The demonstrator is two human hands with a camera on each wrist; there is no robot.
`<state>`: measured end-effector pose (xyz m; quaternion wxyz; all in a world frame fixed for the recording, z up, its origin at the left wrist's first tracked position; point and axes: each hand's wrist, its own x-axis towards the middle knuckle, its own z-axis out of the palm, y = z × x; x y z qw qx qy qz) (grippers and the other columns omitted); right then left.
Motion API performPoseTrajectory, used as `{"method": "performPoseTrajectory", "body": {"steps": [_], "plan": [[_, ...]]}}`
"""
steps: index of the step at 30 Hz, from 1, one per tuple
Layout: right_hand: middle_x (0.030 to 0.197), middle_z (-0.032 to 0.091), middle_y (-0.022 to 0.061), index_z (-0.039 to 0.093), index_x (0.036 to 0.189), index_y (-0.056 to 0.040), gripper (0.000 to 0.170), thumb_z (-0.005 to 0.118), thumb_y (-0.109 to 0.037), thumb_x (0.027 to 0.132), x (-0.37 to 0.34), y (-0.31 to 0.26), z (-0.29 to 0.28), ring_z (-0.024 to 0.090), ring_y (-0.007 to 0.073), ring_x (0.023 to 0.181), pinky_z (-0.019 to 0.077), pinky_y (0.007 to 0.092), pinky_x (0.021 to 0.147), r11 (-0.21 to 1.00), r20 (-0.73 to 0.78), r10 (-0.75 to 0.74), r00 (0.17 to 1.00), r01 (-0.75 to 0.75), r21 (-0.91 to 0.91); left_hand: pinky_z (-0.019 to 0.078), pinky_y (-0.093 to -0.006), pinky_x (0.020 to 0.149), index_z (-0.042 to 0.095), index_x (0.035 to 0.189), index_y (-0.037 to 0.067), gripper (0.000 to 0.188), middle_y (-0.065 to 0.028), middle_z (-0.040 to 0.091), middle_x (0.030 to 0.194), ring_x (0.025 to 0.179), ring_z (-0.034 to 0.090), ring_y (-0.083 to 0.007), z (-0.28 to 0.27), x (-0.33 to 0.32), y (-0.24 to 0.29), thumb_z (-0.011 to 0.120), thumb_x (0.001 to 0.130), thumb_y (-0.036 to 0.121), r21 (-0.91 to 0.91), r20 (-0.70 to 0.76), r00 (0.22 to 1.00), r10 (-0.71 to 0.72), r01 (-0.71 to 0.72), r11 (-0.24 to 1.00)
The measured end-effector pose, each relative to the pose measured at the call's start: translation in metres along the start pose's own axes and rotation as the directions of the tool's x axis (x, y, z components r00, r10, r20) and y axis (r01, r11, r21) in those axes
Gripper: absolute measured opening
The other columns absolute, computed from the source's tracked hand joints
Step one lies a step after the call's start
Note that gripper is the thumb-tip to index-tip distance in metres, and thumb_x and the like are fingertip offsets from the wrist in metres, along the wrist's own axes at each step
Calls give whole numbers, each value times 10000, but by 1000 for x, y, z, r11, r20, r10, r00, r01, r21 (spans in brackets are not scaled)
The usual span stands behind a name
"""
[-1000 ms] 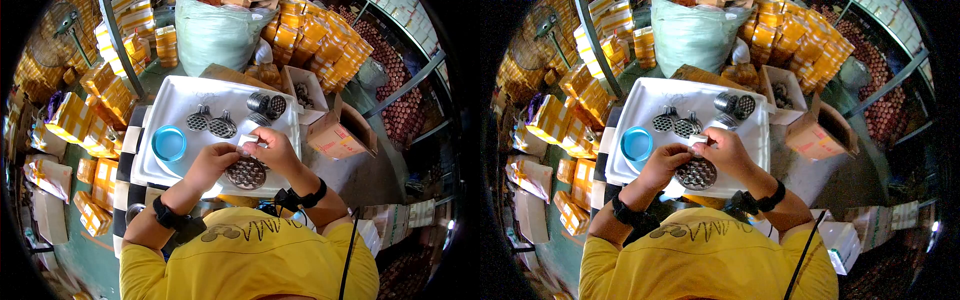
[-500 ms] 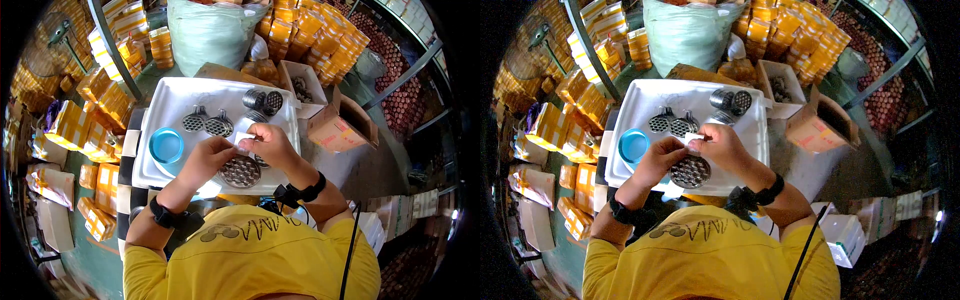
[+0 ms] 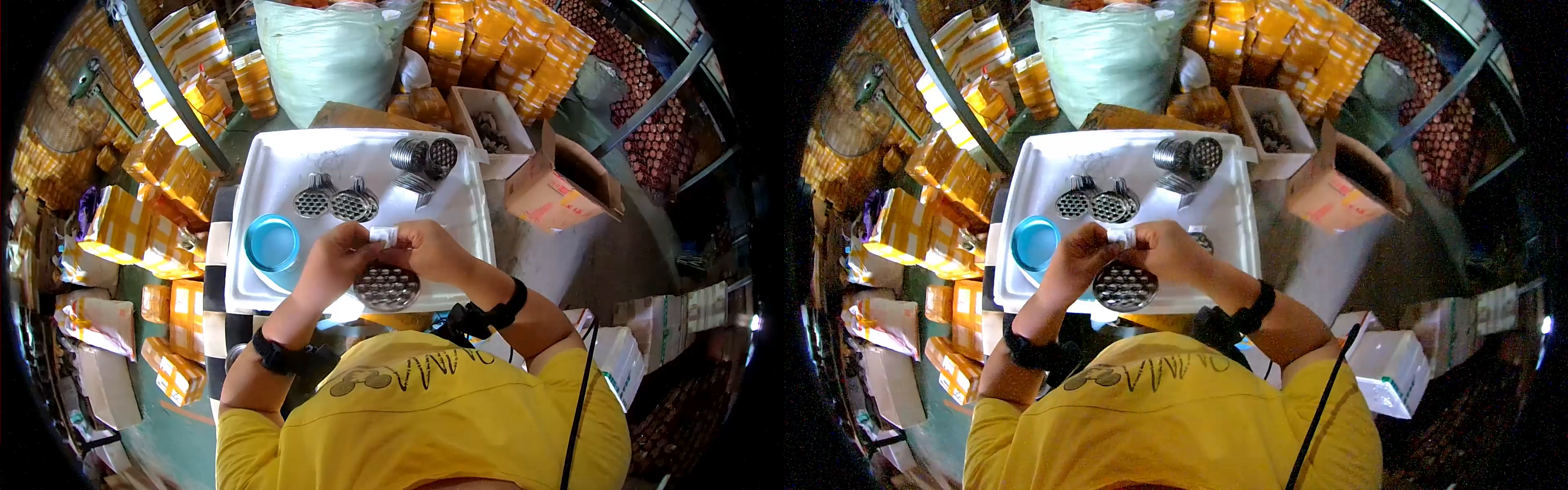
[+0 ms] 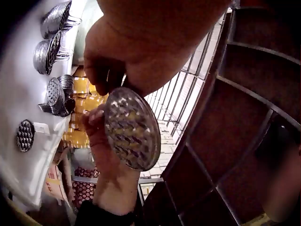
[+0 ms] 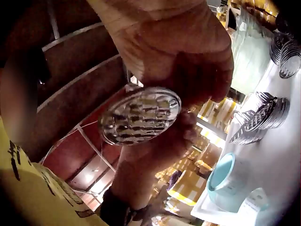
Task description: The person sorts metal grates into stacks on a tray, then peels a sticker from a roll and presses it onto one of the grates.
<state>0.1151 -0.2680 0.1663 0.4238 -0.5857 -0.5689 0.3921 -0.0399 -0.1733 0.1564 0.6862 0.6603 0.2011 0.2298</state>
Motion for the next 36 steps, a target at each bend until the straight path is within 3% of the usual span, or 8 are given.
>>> {"method": "performPoseTrajectory", "body": {"steps": [4, 8, 15, 24, 28, 30, 35, 36], "plan": [[685, 602, 58, 574, 820, 17, 118, 620, -83, 779, 0, -1, -2, 524, 78, 629, 432, 245, 557, 996, -201, 10, 979, 7, 84, 433, -219, 609, 534, 826, -24, 90, -33, 574, 737, 688, 507, -68, -3, 0, 4, 579, 831, 54, 35, 47, 997, -58, 57, 998], [707, 610, 66, 575, 814, 22, 131, 621, -96, 783, 0, 8, -7, 534, 90, 645, 439, 253, 575, 996, -125, -18, 992, 29, 89, 431, -221, 630, 541, 829, -15, 60, -26, 572, 736, 703, 507, -71, 8, 3, 9, 571, 829, 37, -123, -4, 1000, 18, -18, 992], [756, 581, 9, 572, 829, 10, 156, 631, -133, 806, -3, -4, -13, 503, 57, 698, 426, 210, 619, 993, -43, 110, 993, -109, 35, 434, -217, 624, 562, 830, -18, 48, -35, 595, 735, 692, 518, -63, 6, 11, 7, 572, 819, 28, 210, 24, 996, 84, -87, 974], [775, 597, 42, 570, 847, 12, 100, 590, -82, 821, -2, 1, -28, 536, 81, 723, 444, 225, 642, 999, -133, 46, 990, -42, 28, 452, -211, 637, 557, 862, -31, 78, -59, 603, 777, 725, 561, -86, 11, 17, 0, 577, 816, 28, 237, 74, 995, 69, -85, 968], [749, 585, 58, 572, 858, 1, 73, 588, -41, 801, -4, -1, -26, 555, 106, 714, 446, 228, 632, 978, -202, -112, 973, 72, -195, 451, -231, 608, 562, 850, -25, 109, -80, 602, 733, 697, 556, -94, 27, 23, -5, 604, 805, 64, 141, 80, 997, -19, 8, 990], [737, 581, 66, 572, 862, -3, 80, 591, -28, 788, -3, 3, -23, 570, 127, 711, 450, 238, 626, 949, -244, -209, 947, 136, -284, 446, -248, 586, 570, 835, -20, 121, -89, 595, 695, 663, 550, -99, 29, 25, -7, 611, 803, 90, 290, 39, 999, 32, -42, 956], [744, 595, 85, 589, 835, -14, 91, 614, -51, 756, -8, 16, -26, 593, 158, 706, 462, 278, 621, 865, -136, -281, 950, 189, -465, 444, -276, 580, 588, 819, -4, 133, -97, 592, 677, 613, 544, -138, 26, 23, -23, 615, 798, 124, 516, 69, 997, 28, -60, 855], [749, 602, 89, 594, 831, -15, 93, 617, -59, 753, -9, 21, -28, 596, 161, 704, 465, 285, 624, 815, -94, -303, 948, 208, -541, 449, -267, 611, 588, 841, -7, 128, -110, 606, 734, 656, 560, -136, 20, 22, -29, 607, 803, 114, 397, 112, 992, 58, -98, 913]]}}
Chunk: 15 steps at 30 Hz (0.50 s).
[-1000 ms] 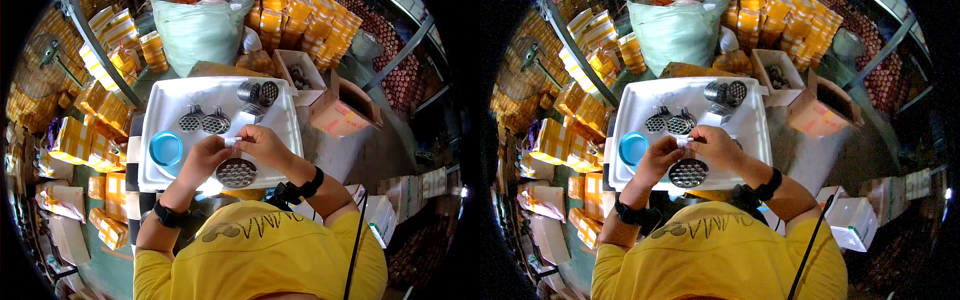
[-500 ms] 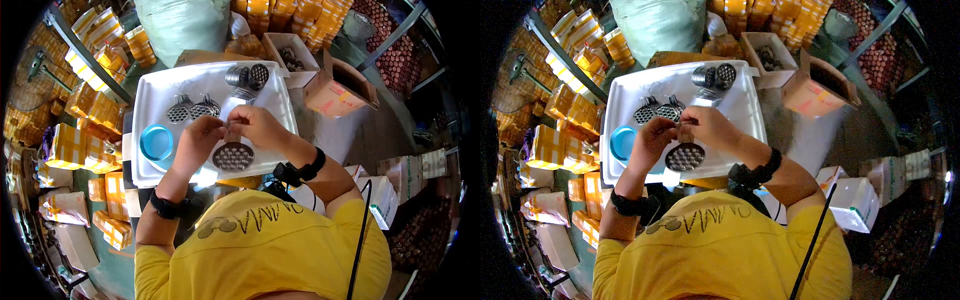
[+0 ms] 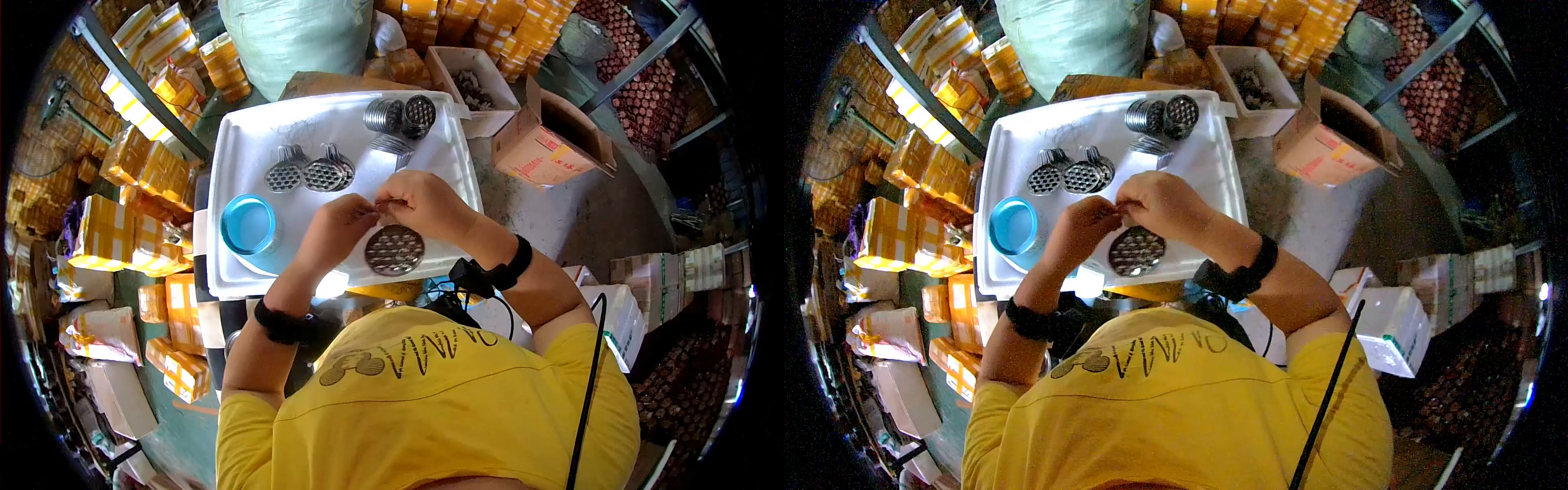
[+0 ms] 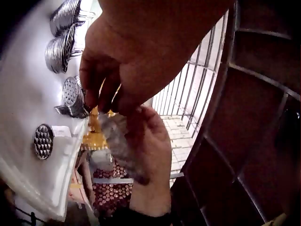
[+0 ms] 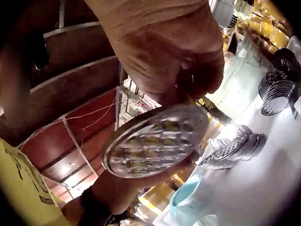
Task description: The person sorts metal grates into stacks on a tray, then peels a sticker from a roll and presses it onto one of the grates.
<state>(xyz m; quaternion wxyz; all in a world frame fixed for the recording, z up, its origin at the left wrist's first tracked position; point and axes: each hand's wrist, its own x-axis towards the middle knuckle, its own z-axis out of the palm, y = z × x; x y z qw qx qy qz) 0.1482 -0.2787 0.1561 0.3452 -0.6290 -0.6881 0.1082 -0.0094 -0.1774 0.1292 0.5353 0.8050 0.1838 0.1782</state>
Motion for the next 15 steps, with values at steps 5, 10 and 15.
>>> {"method": "performPoseTrajectory", "body": {"steps": [5, 10, 15], "plan": [[780, 630, 141, 634, 829, -17, 150, 598, -142, 753, -32, 59, -15, 615, 270, 717, 476, 343, 647, 912, -42, 408, 912, -406, 51, 459, -229, 655, 574, 905, -39, 149, -64, 607, 764, 708, 565, -106, -42, -35, -31, 574, 834, 92, -143, -170, 968, -185, 162, 976], [771, 630, 148, 646, 863, -13, 196, 635, -171, 746, -55, 110, 5, 610, 256, 701, 468, 330, 648, 815, -62, 572, 818, -559, 154, 444, -244, 630, 598, 855, -23, 144, -48, 603, 743, 697, 554, -103, -58, -87, -64, 567, 829, 115, -39, -141, 904, -405, 403, 914], [870, 603, 146, 629, 924, -36, 233, 623, -165, 730, -41, 102, 22, 564, 310, 844, 453, 385, 729, 941, -187, 318, 929, -334, -57, 439, -377, 704, 644, 761, 66, 237, -101, 586, 778, 784, 539, -262, -29, -99, -65, 697, 688, 286, 522, -117, 973, -200, 231, 821]]}}
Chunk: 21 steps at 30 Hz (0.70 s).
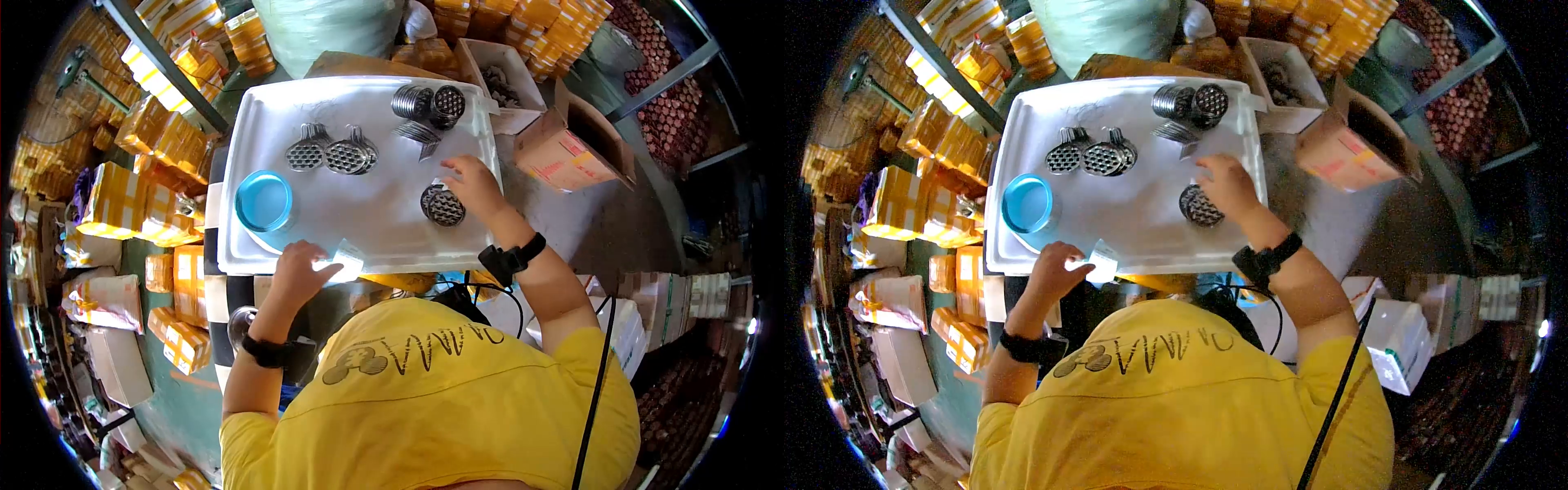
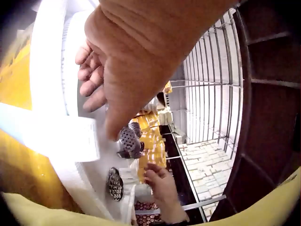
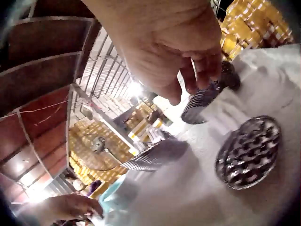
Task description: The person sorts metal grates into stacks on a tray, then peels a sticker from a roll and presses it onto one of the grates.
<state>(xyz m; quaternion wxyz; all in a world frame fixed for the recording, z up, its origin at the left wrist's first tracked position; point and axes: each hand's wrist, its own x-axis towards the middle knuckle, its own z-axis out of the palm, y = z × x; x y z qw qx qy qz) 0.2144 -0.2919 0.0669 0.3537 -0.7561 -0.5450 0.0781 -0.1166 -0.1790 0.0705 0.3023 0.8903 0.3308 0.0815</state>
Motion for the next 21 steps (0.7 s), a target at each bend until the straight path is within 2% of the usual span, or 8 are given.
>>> {"method": "performPoseTrajectory", "body": {"steps": [4, 6, 8, 9, 12, 13, 17, 21], "plan": [[884, 590, 130, 609, 949, -49, 245, 642, -147, 727, -4, -60, 14, 578, 265, 832, 464, 314, 717, 985, 291, -167, 942, 175, -2, 439, -365, 672, 619, 781, 43, 219, -92, 584, 707, 678, 549, -262, 28, 8, -13, 678, 721, 245, 89, 21, 997, 78, -80, 993], [869, 590, 129, 588, 943, -19, 264, 653, -171, 738, -2, -90, 18, 581, 231, 838, 458, 297, 714, 996, 593, 21, 805, -70, 61, 446, -330, 637, 606, 776, 34, 202, -65, 576, 667, 690, 563, -217, 32, 15, -19, 658, 741, 226, -195, 10, 999, -49, 50, 979], [875, 588, 120, 559, 973, -4, 297, 656, -177, 751, -6, -97, 33, 579, 210, 860, 458, 297, 727, 954, 640, 13, 768, -202, 223, 448, -292, 609, 584, 752, 17, 181, -43, 573, 643, 692, 578, -171, 23, 19, -13, 636, 767, 189, -644, 66, 961, -267, 245, 725], [878, 587, 115, 545, 988, 3, 315, 657, -180, 758, -9, -99, 42, 577, 199, 872, 459, 297, 733, 917, 661, 3, 750, -266, 297, 459, -265, 612, 562, 816, -5, 160, -53, 594, 752, 739, 583, -135, 7, 21, -4, 588, 814, 152, -667, 151, 942, -299, 320, 673], [911, 570, 98, 491, 1045, 11, 346, 647, -146, 778, -22, -102, 82, 559, 184, 878, 461, 295, 745, 490, 607, 51, 793, -550, 676, 481, -293, 669, 522, 978, -18, 207, -85, 595, 879, 767, 590, -166, 9, 24, 0, 543, 846, 140, -958, 253, 921, -296, 281, 55], [950, 557, 93, 468, 1072, -1, 355, 639, -87, 773, -19, -105, 88, 550, 181, 873, 456, 275, 777, 367, 653, 119, 748, -644, 671, 491, -318, 707, 464, 1062, -20, 286, -109, 572, 965, 798, 594, -200, 8, 23, 5, 520, 871, 184, -960, 274, 922, -274, 278, -27], [944, 558, 76, 472, 1078, -2, 336, 619, -57, 781, -10, -118, 91, 543, 147, 885, 448, 259, 806, 525, 590, 140, 795, -565, 637, 485, -340, 754, 471, 1044, 3, 315, -120, 568, 966, 847, 589, -226, 16, 26, 14, 490, 891, 278, -858, 423, 898, -122, 353, -373], [945, 578, 67, 507, 1069, 1, 294, 594, -36, 790, -10, -121, 94, 554, 125, 871, 458, 260, 792, 684, 444, 9, 896, -330, 651, 484, -347, 735, 482, 1038, 0, 318, -98, 575, 905, 829, 582, -206, 29, 34, -1, 424, 918, 288, -909, 403, 882, -243, 355, -220]]}}
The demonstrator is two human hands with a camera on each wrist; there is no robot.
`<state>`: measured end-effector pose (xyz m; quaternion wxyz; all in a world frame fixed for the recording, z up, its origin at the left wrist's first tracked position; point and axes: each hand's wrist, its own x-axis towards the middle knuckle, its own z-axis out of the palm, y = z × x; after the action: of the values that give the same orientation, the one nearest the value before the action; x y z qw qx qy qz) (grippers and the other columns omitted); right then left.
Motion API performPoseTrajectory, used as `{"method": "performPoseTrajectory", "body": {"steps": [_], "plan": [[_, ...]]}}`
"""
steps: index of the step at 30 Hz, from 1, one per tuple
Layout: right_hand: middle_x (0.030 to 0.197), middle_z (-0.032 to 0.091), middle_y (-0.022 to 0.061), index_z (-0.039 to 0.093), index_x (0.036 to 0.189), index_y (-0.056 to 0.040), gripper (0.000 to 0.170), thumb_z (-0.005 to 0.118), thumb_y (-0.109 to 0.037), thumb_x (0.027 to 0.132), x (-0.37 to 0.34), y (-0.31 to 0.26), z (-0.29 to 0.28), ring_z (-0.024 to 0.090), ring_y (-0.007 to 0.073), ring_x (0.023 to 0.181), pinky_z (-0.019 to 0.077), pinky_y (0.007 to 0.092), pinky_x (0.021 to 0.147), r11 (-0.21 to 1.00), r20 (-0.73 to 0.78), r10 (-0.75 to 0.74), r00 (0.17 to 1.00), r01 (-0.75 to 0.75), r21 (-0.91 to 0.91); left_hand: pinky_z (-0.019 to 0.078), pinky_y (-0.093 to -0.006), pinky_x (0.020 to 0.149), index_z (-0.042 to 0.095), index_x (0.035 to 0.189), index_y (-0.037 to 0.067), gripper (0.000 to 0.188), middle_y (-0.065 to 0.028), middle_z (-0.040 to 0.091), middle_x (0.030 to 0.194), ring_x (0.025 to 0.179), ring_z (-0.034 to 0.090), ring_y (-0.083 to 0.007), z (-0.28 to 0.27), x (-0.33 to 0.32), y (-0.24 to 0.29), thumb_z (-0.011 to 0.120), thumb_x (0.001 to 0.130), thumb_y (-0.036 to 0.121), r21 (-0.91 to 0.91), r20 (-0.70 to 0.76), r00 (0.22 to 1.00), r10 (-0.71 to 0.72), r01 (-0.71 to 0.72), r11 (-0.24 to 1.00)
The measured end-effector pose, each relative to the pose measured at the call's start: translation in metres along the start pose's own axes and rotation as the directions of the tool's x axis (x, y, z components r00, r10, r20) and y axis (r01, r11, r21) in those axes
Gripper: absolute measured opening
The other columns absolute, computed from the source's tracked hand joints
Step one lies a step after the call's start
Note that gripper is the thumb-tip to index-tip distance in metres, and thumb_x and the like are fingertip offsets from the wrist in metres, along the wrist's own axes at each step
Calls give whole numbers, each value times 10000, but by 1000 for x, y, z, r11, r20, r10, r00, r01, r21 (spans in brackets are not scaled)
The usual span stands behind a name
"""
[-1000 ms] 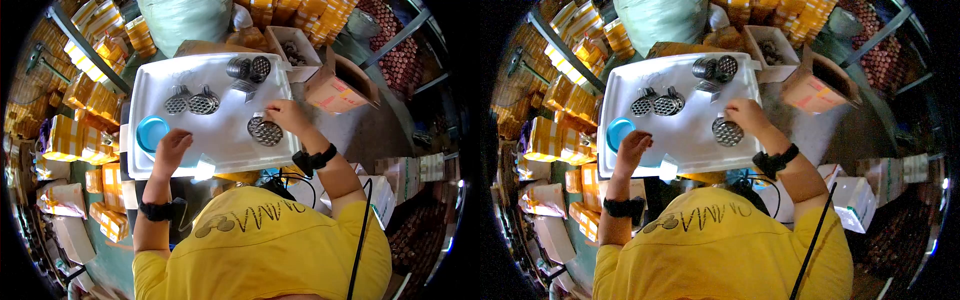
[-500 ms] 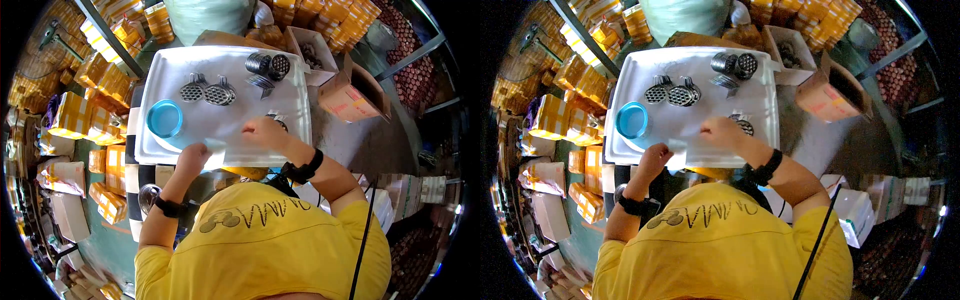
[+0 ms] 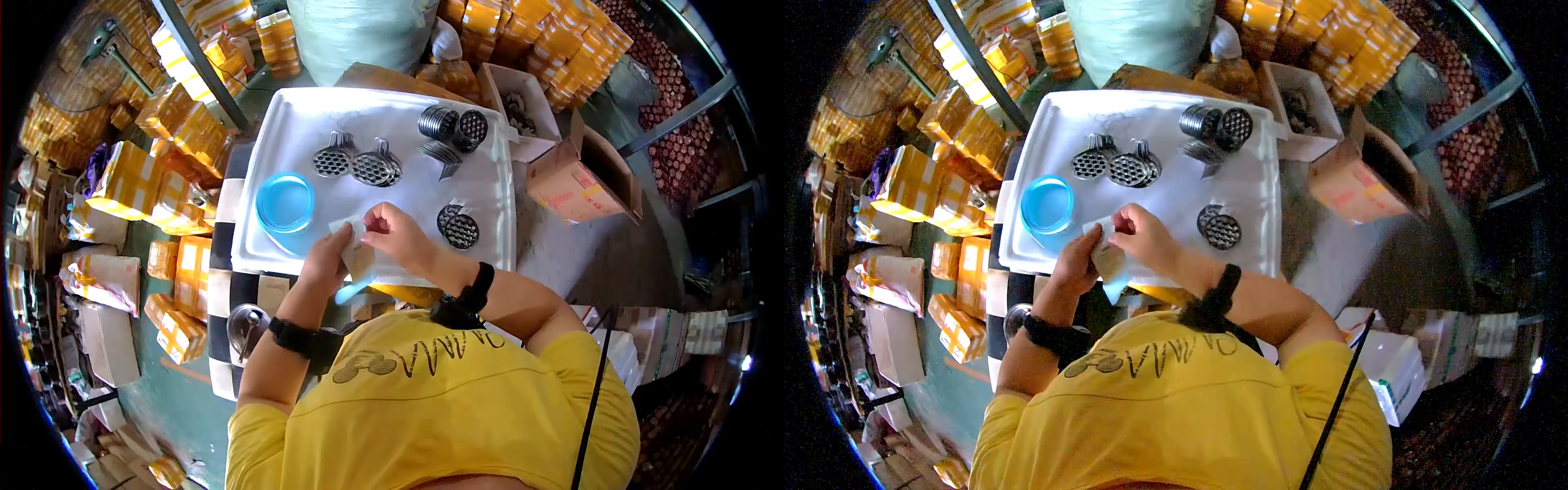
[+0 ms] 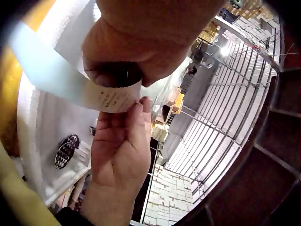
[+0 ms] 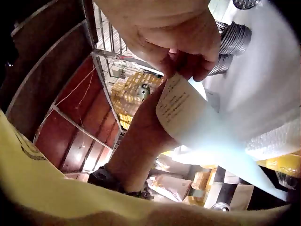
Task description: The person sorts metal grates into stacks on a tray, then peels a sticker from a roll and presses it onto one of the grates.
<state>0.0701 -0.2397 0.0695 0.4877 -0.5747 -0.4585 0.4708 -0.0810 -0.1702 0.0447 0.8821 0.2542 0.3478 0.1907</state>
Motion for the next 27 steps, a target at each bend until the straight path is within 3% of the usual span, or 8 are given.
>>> {"method": "performPoseTrajectory", "body": {"steps": [3, 6, 9, 15, 18, 21, 24, 27], "plan": [[935, 602, 71, 557, 1010, 9, 222, 581, -17, 791, -1, -8, -1, 565, 112, 850, 467, 256, 769, 993, -11, -50, 999, 48, -106, 481, -337, 716, 496, 1017, -2, 306, -98, 576, 892, 807, 580, -200, 4, 2, -1, 423, 921, 279, 11, -63, 983, 172, -171, 985], [922, 619, 79, 588, 947, 20, 165, 584, -14, 785, -2, -11, -3, 576, 110, 839, 473, 251, 755, 986, -32, -27, 999, 22, -167, 475, -329, 704, 510, 998, 2, 290, -93, 574, 889, 793, 576, -195, 1, 7, -4, 425, 921, 268, 113, -123, 970, 209, -196, 974], [890, 621, 74, 596, 900, 13, 125, 592, -18, 779, -4, -11, -4, 580, 117, 806, 477, 255, 725, 981, -67, -31, 997, 17, -195, 471, -322, 704, 513, 988, -2, 291, -89, 571, 885, 788, 572, -188, -6, 14, -5, 429, 919, 268, 383, -104, 961, 255, -197, 902], [785, 590, 87, 581, 784, -20, 64, 618, -54, 745, -16, -23, -17, 585, 170, 706, 478, 284, 652, 844, -35, -355, 934, 304, -442, 464, -366, 754, 508, 1008, 23, 331, -94, 563, 896, 820, 563, -226, 6, 14, -3, 384, 926, 319, -55, 56, 996, 70, -67, 996], [778, 573, 47, 563, 820, -31, 84, 618, -42, 758, -33, -36, -35, 554, 131, 693, 470, 266, 649, 861, -57, -404, 913, 358, -361, 457, -396, 774, 500, 1030, 45, 332, -103, 559, 912, 849, 558, -257, -2, 28, 3, 372, 925, 333, -174, -72, 997, -34, 21, 985], [794, 570, 26, 550, 991, -36, 243, 632, -52, 762, -40, -35, -41, 538, 113, 694, 469, 245, 670, 924, -153, -281, 947, 223, -312, 463, -432, 747, 498, 1040, 14, 351, -116, 556, 940, 828, 565, -278, 11, 21, 6, 391, 916, 324, -57, -55, 996, -63, 60, 997], [841, 596, 44, 541, 1106, -39, 353, 639, -57, 767, -33, -33, -34, 557, 104, 728, 470, 232, 704, 961, -142, -117, 983, 76, -265, 478, -381, 696, 498, 1046, 9, 379, -117, 560, 920, 774, 574, -237, 32, 19, 2, 392, 913, 347, 139, -19, 996, 91, -87, 986], [843, 636, 115, 572, 1036, -7, 314, 655, -99, 747, -25, -10, -21, 608, 167, 726, 487, 275, 669, 979, -196, -90, 976, 50, -199, 472, -330, 662, 508, 1037, -3, 388, -97, 560, 885, 759, 565, -189, 45, 16, -3, 386, 919, 346, 216, -31, 974, 224, -212, 953]]}}
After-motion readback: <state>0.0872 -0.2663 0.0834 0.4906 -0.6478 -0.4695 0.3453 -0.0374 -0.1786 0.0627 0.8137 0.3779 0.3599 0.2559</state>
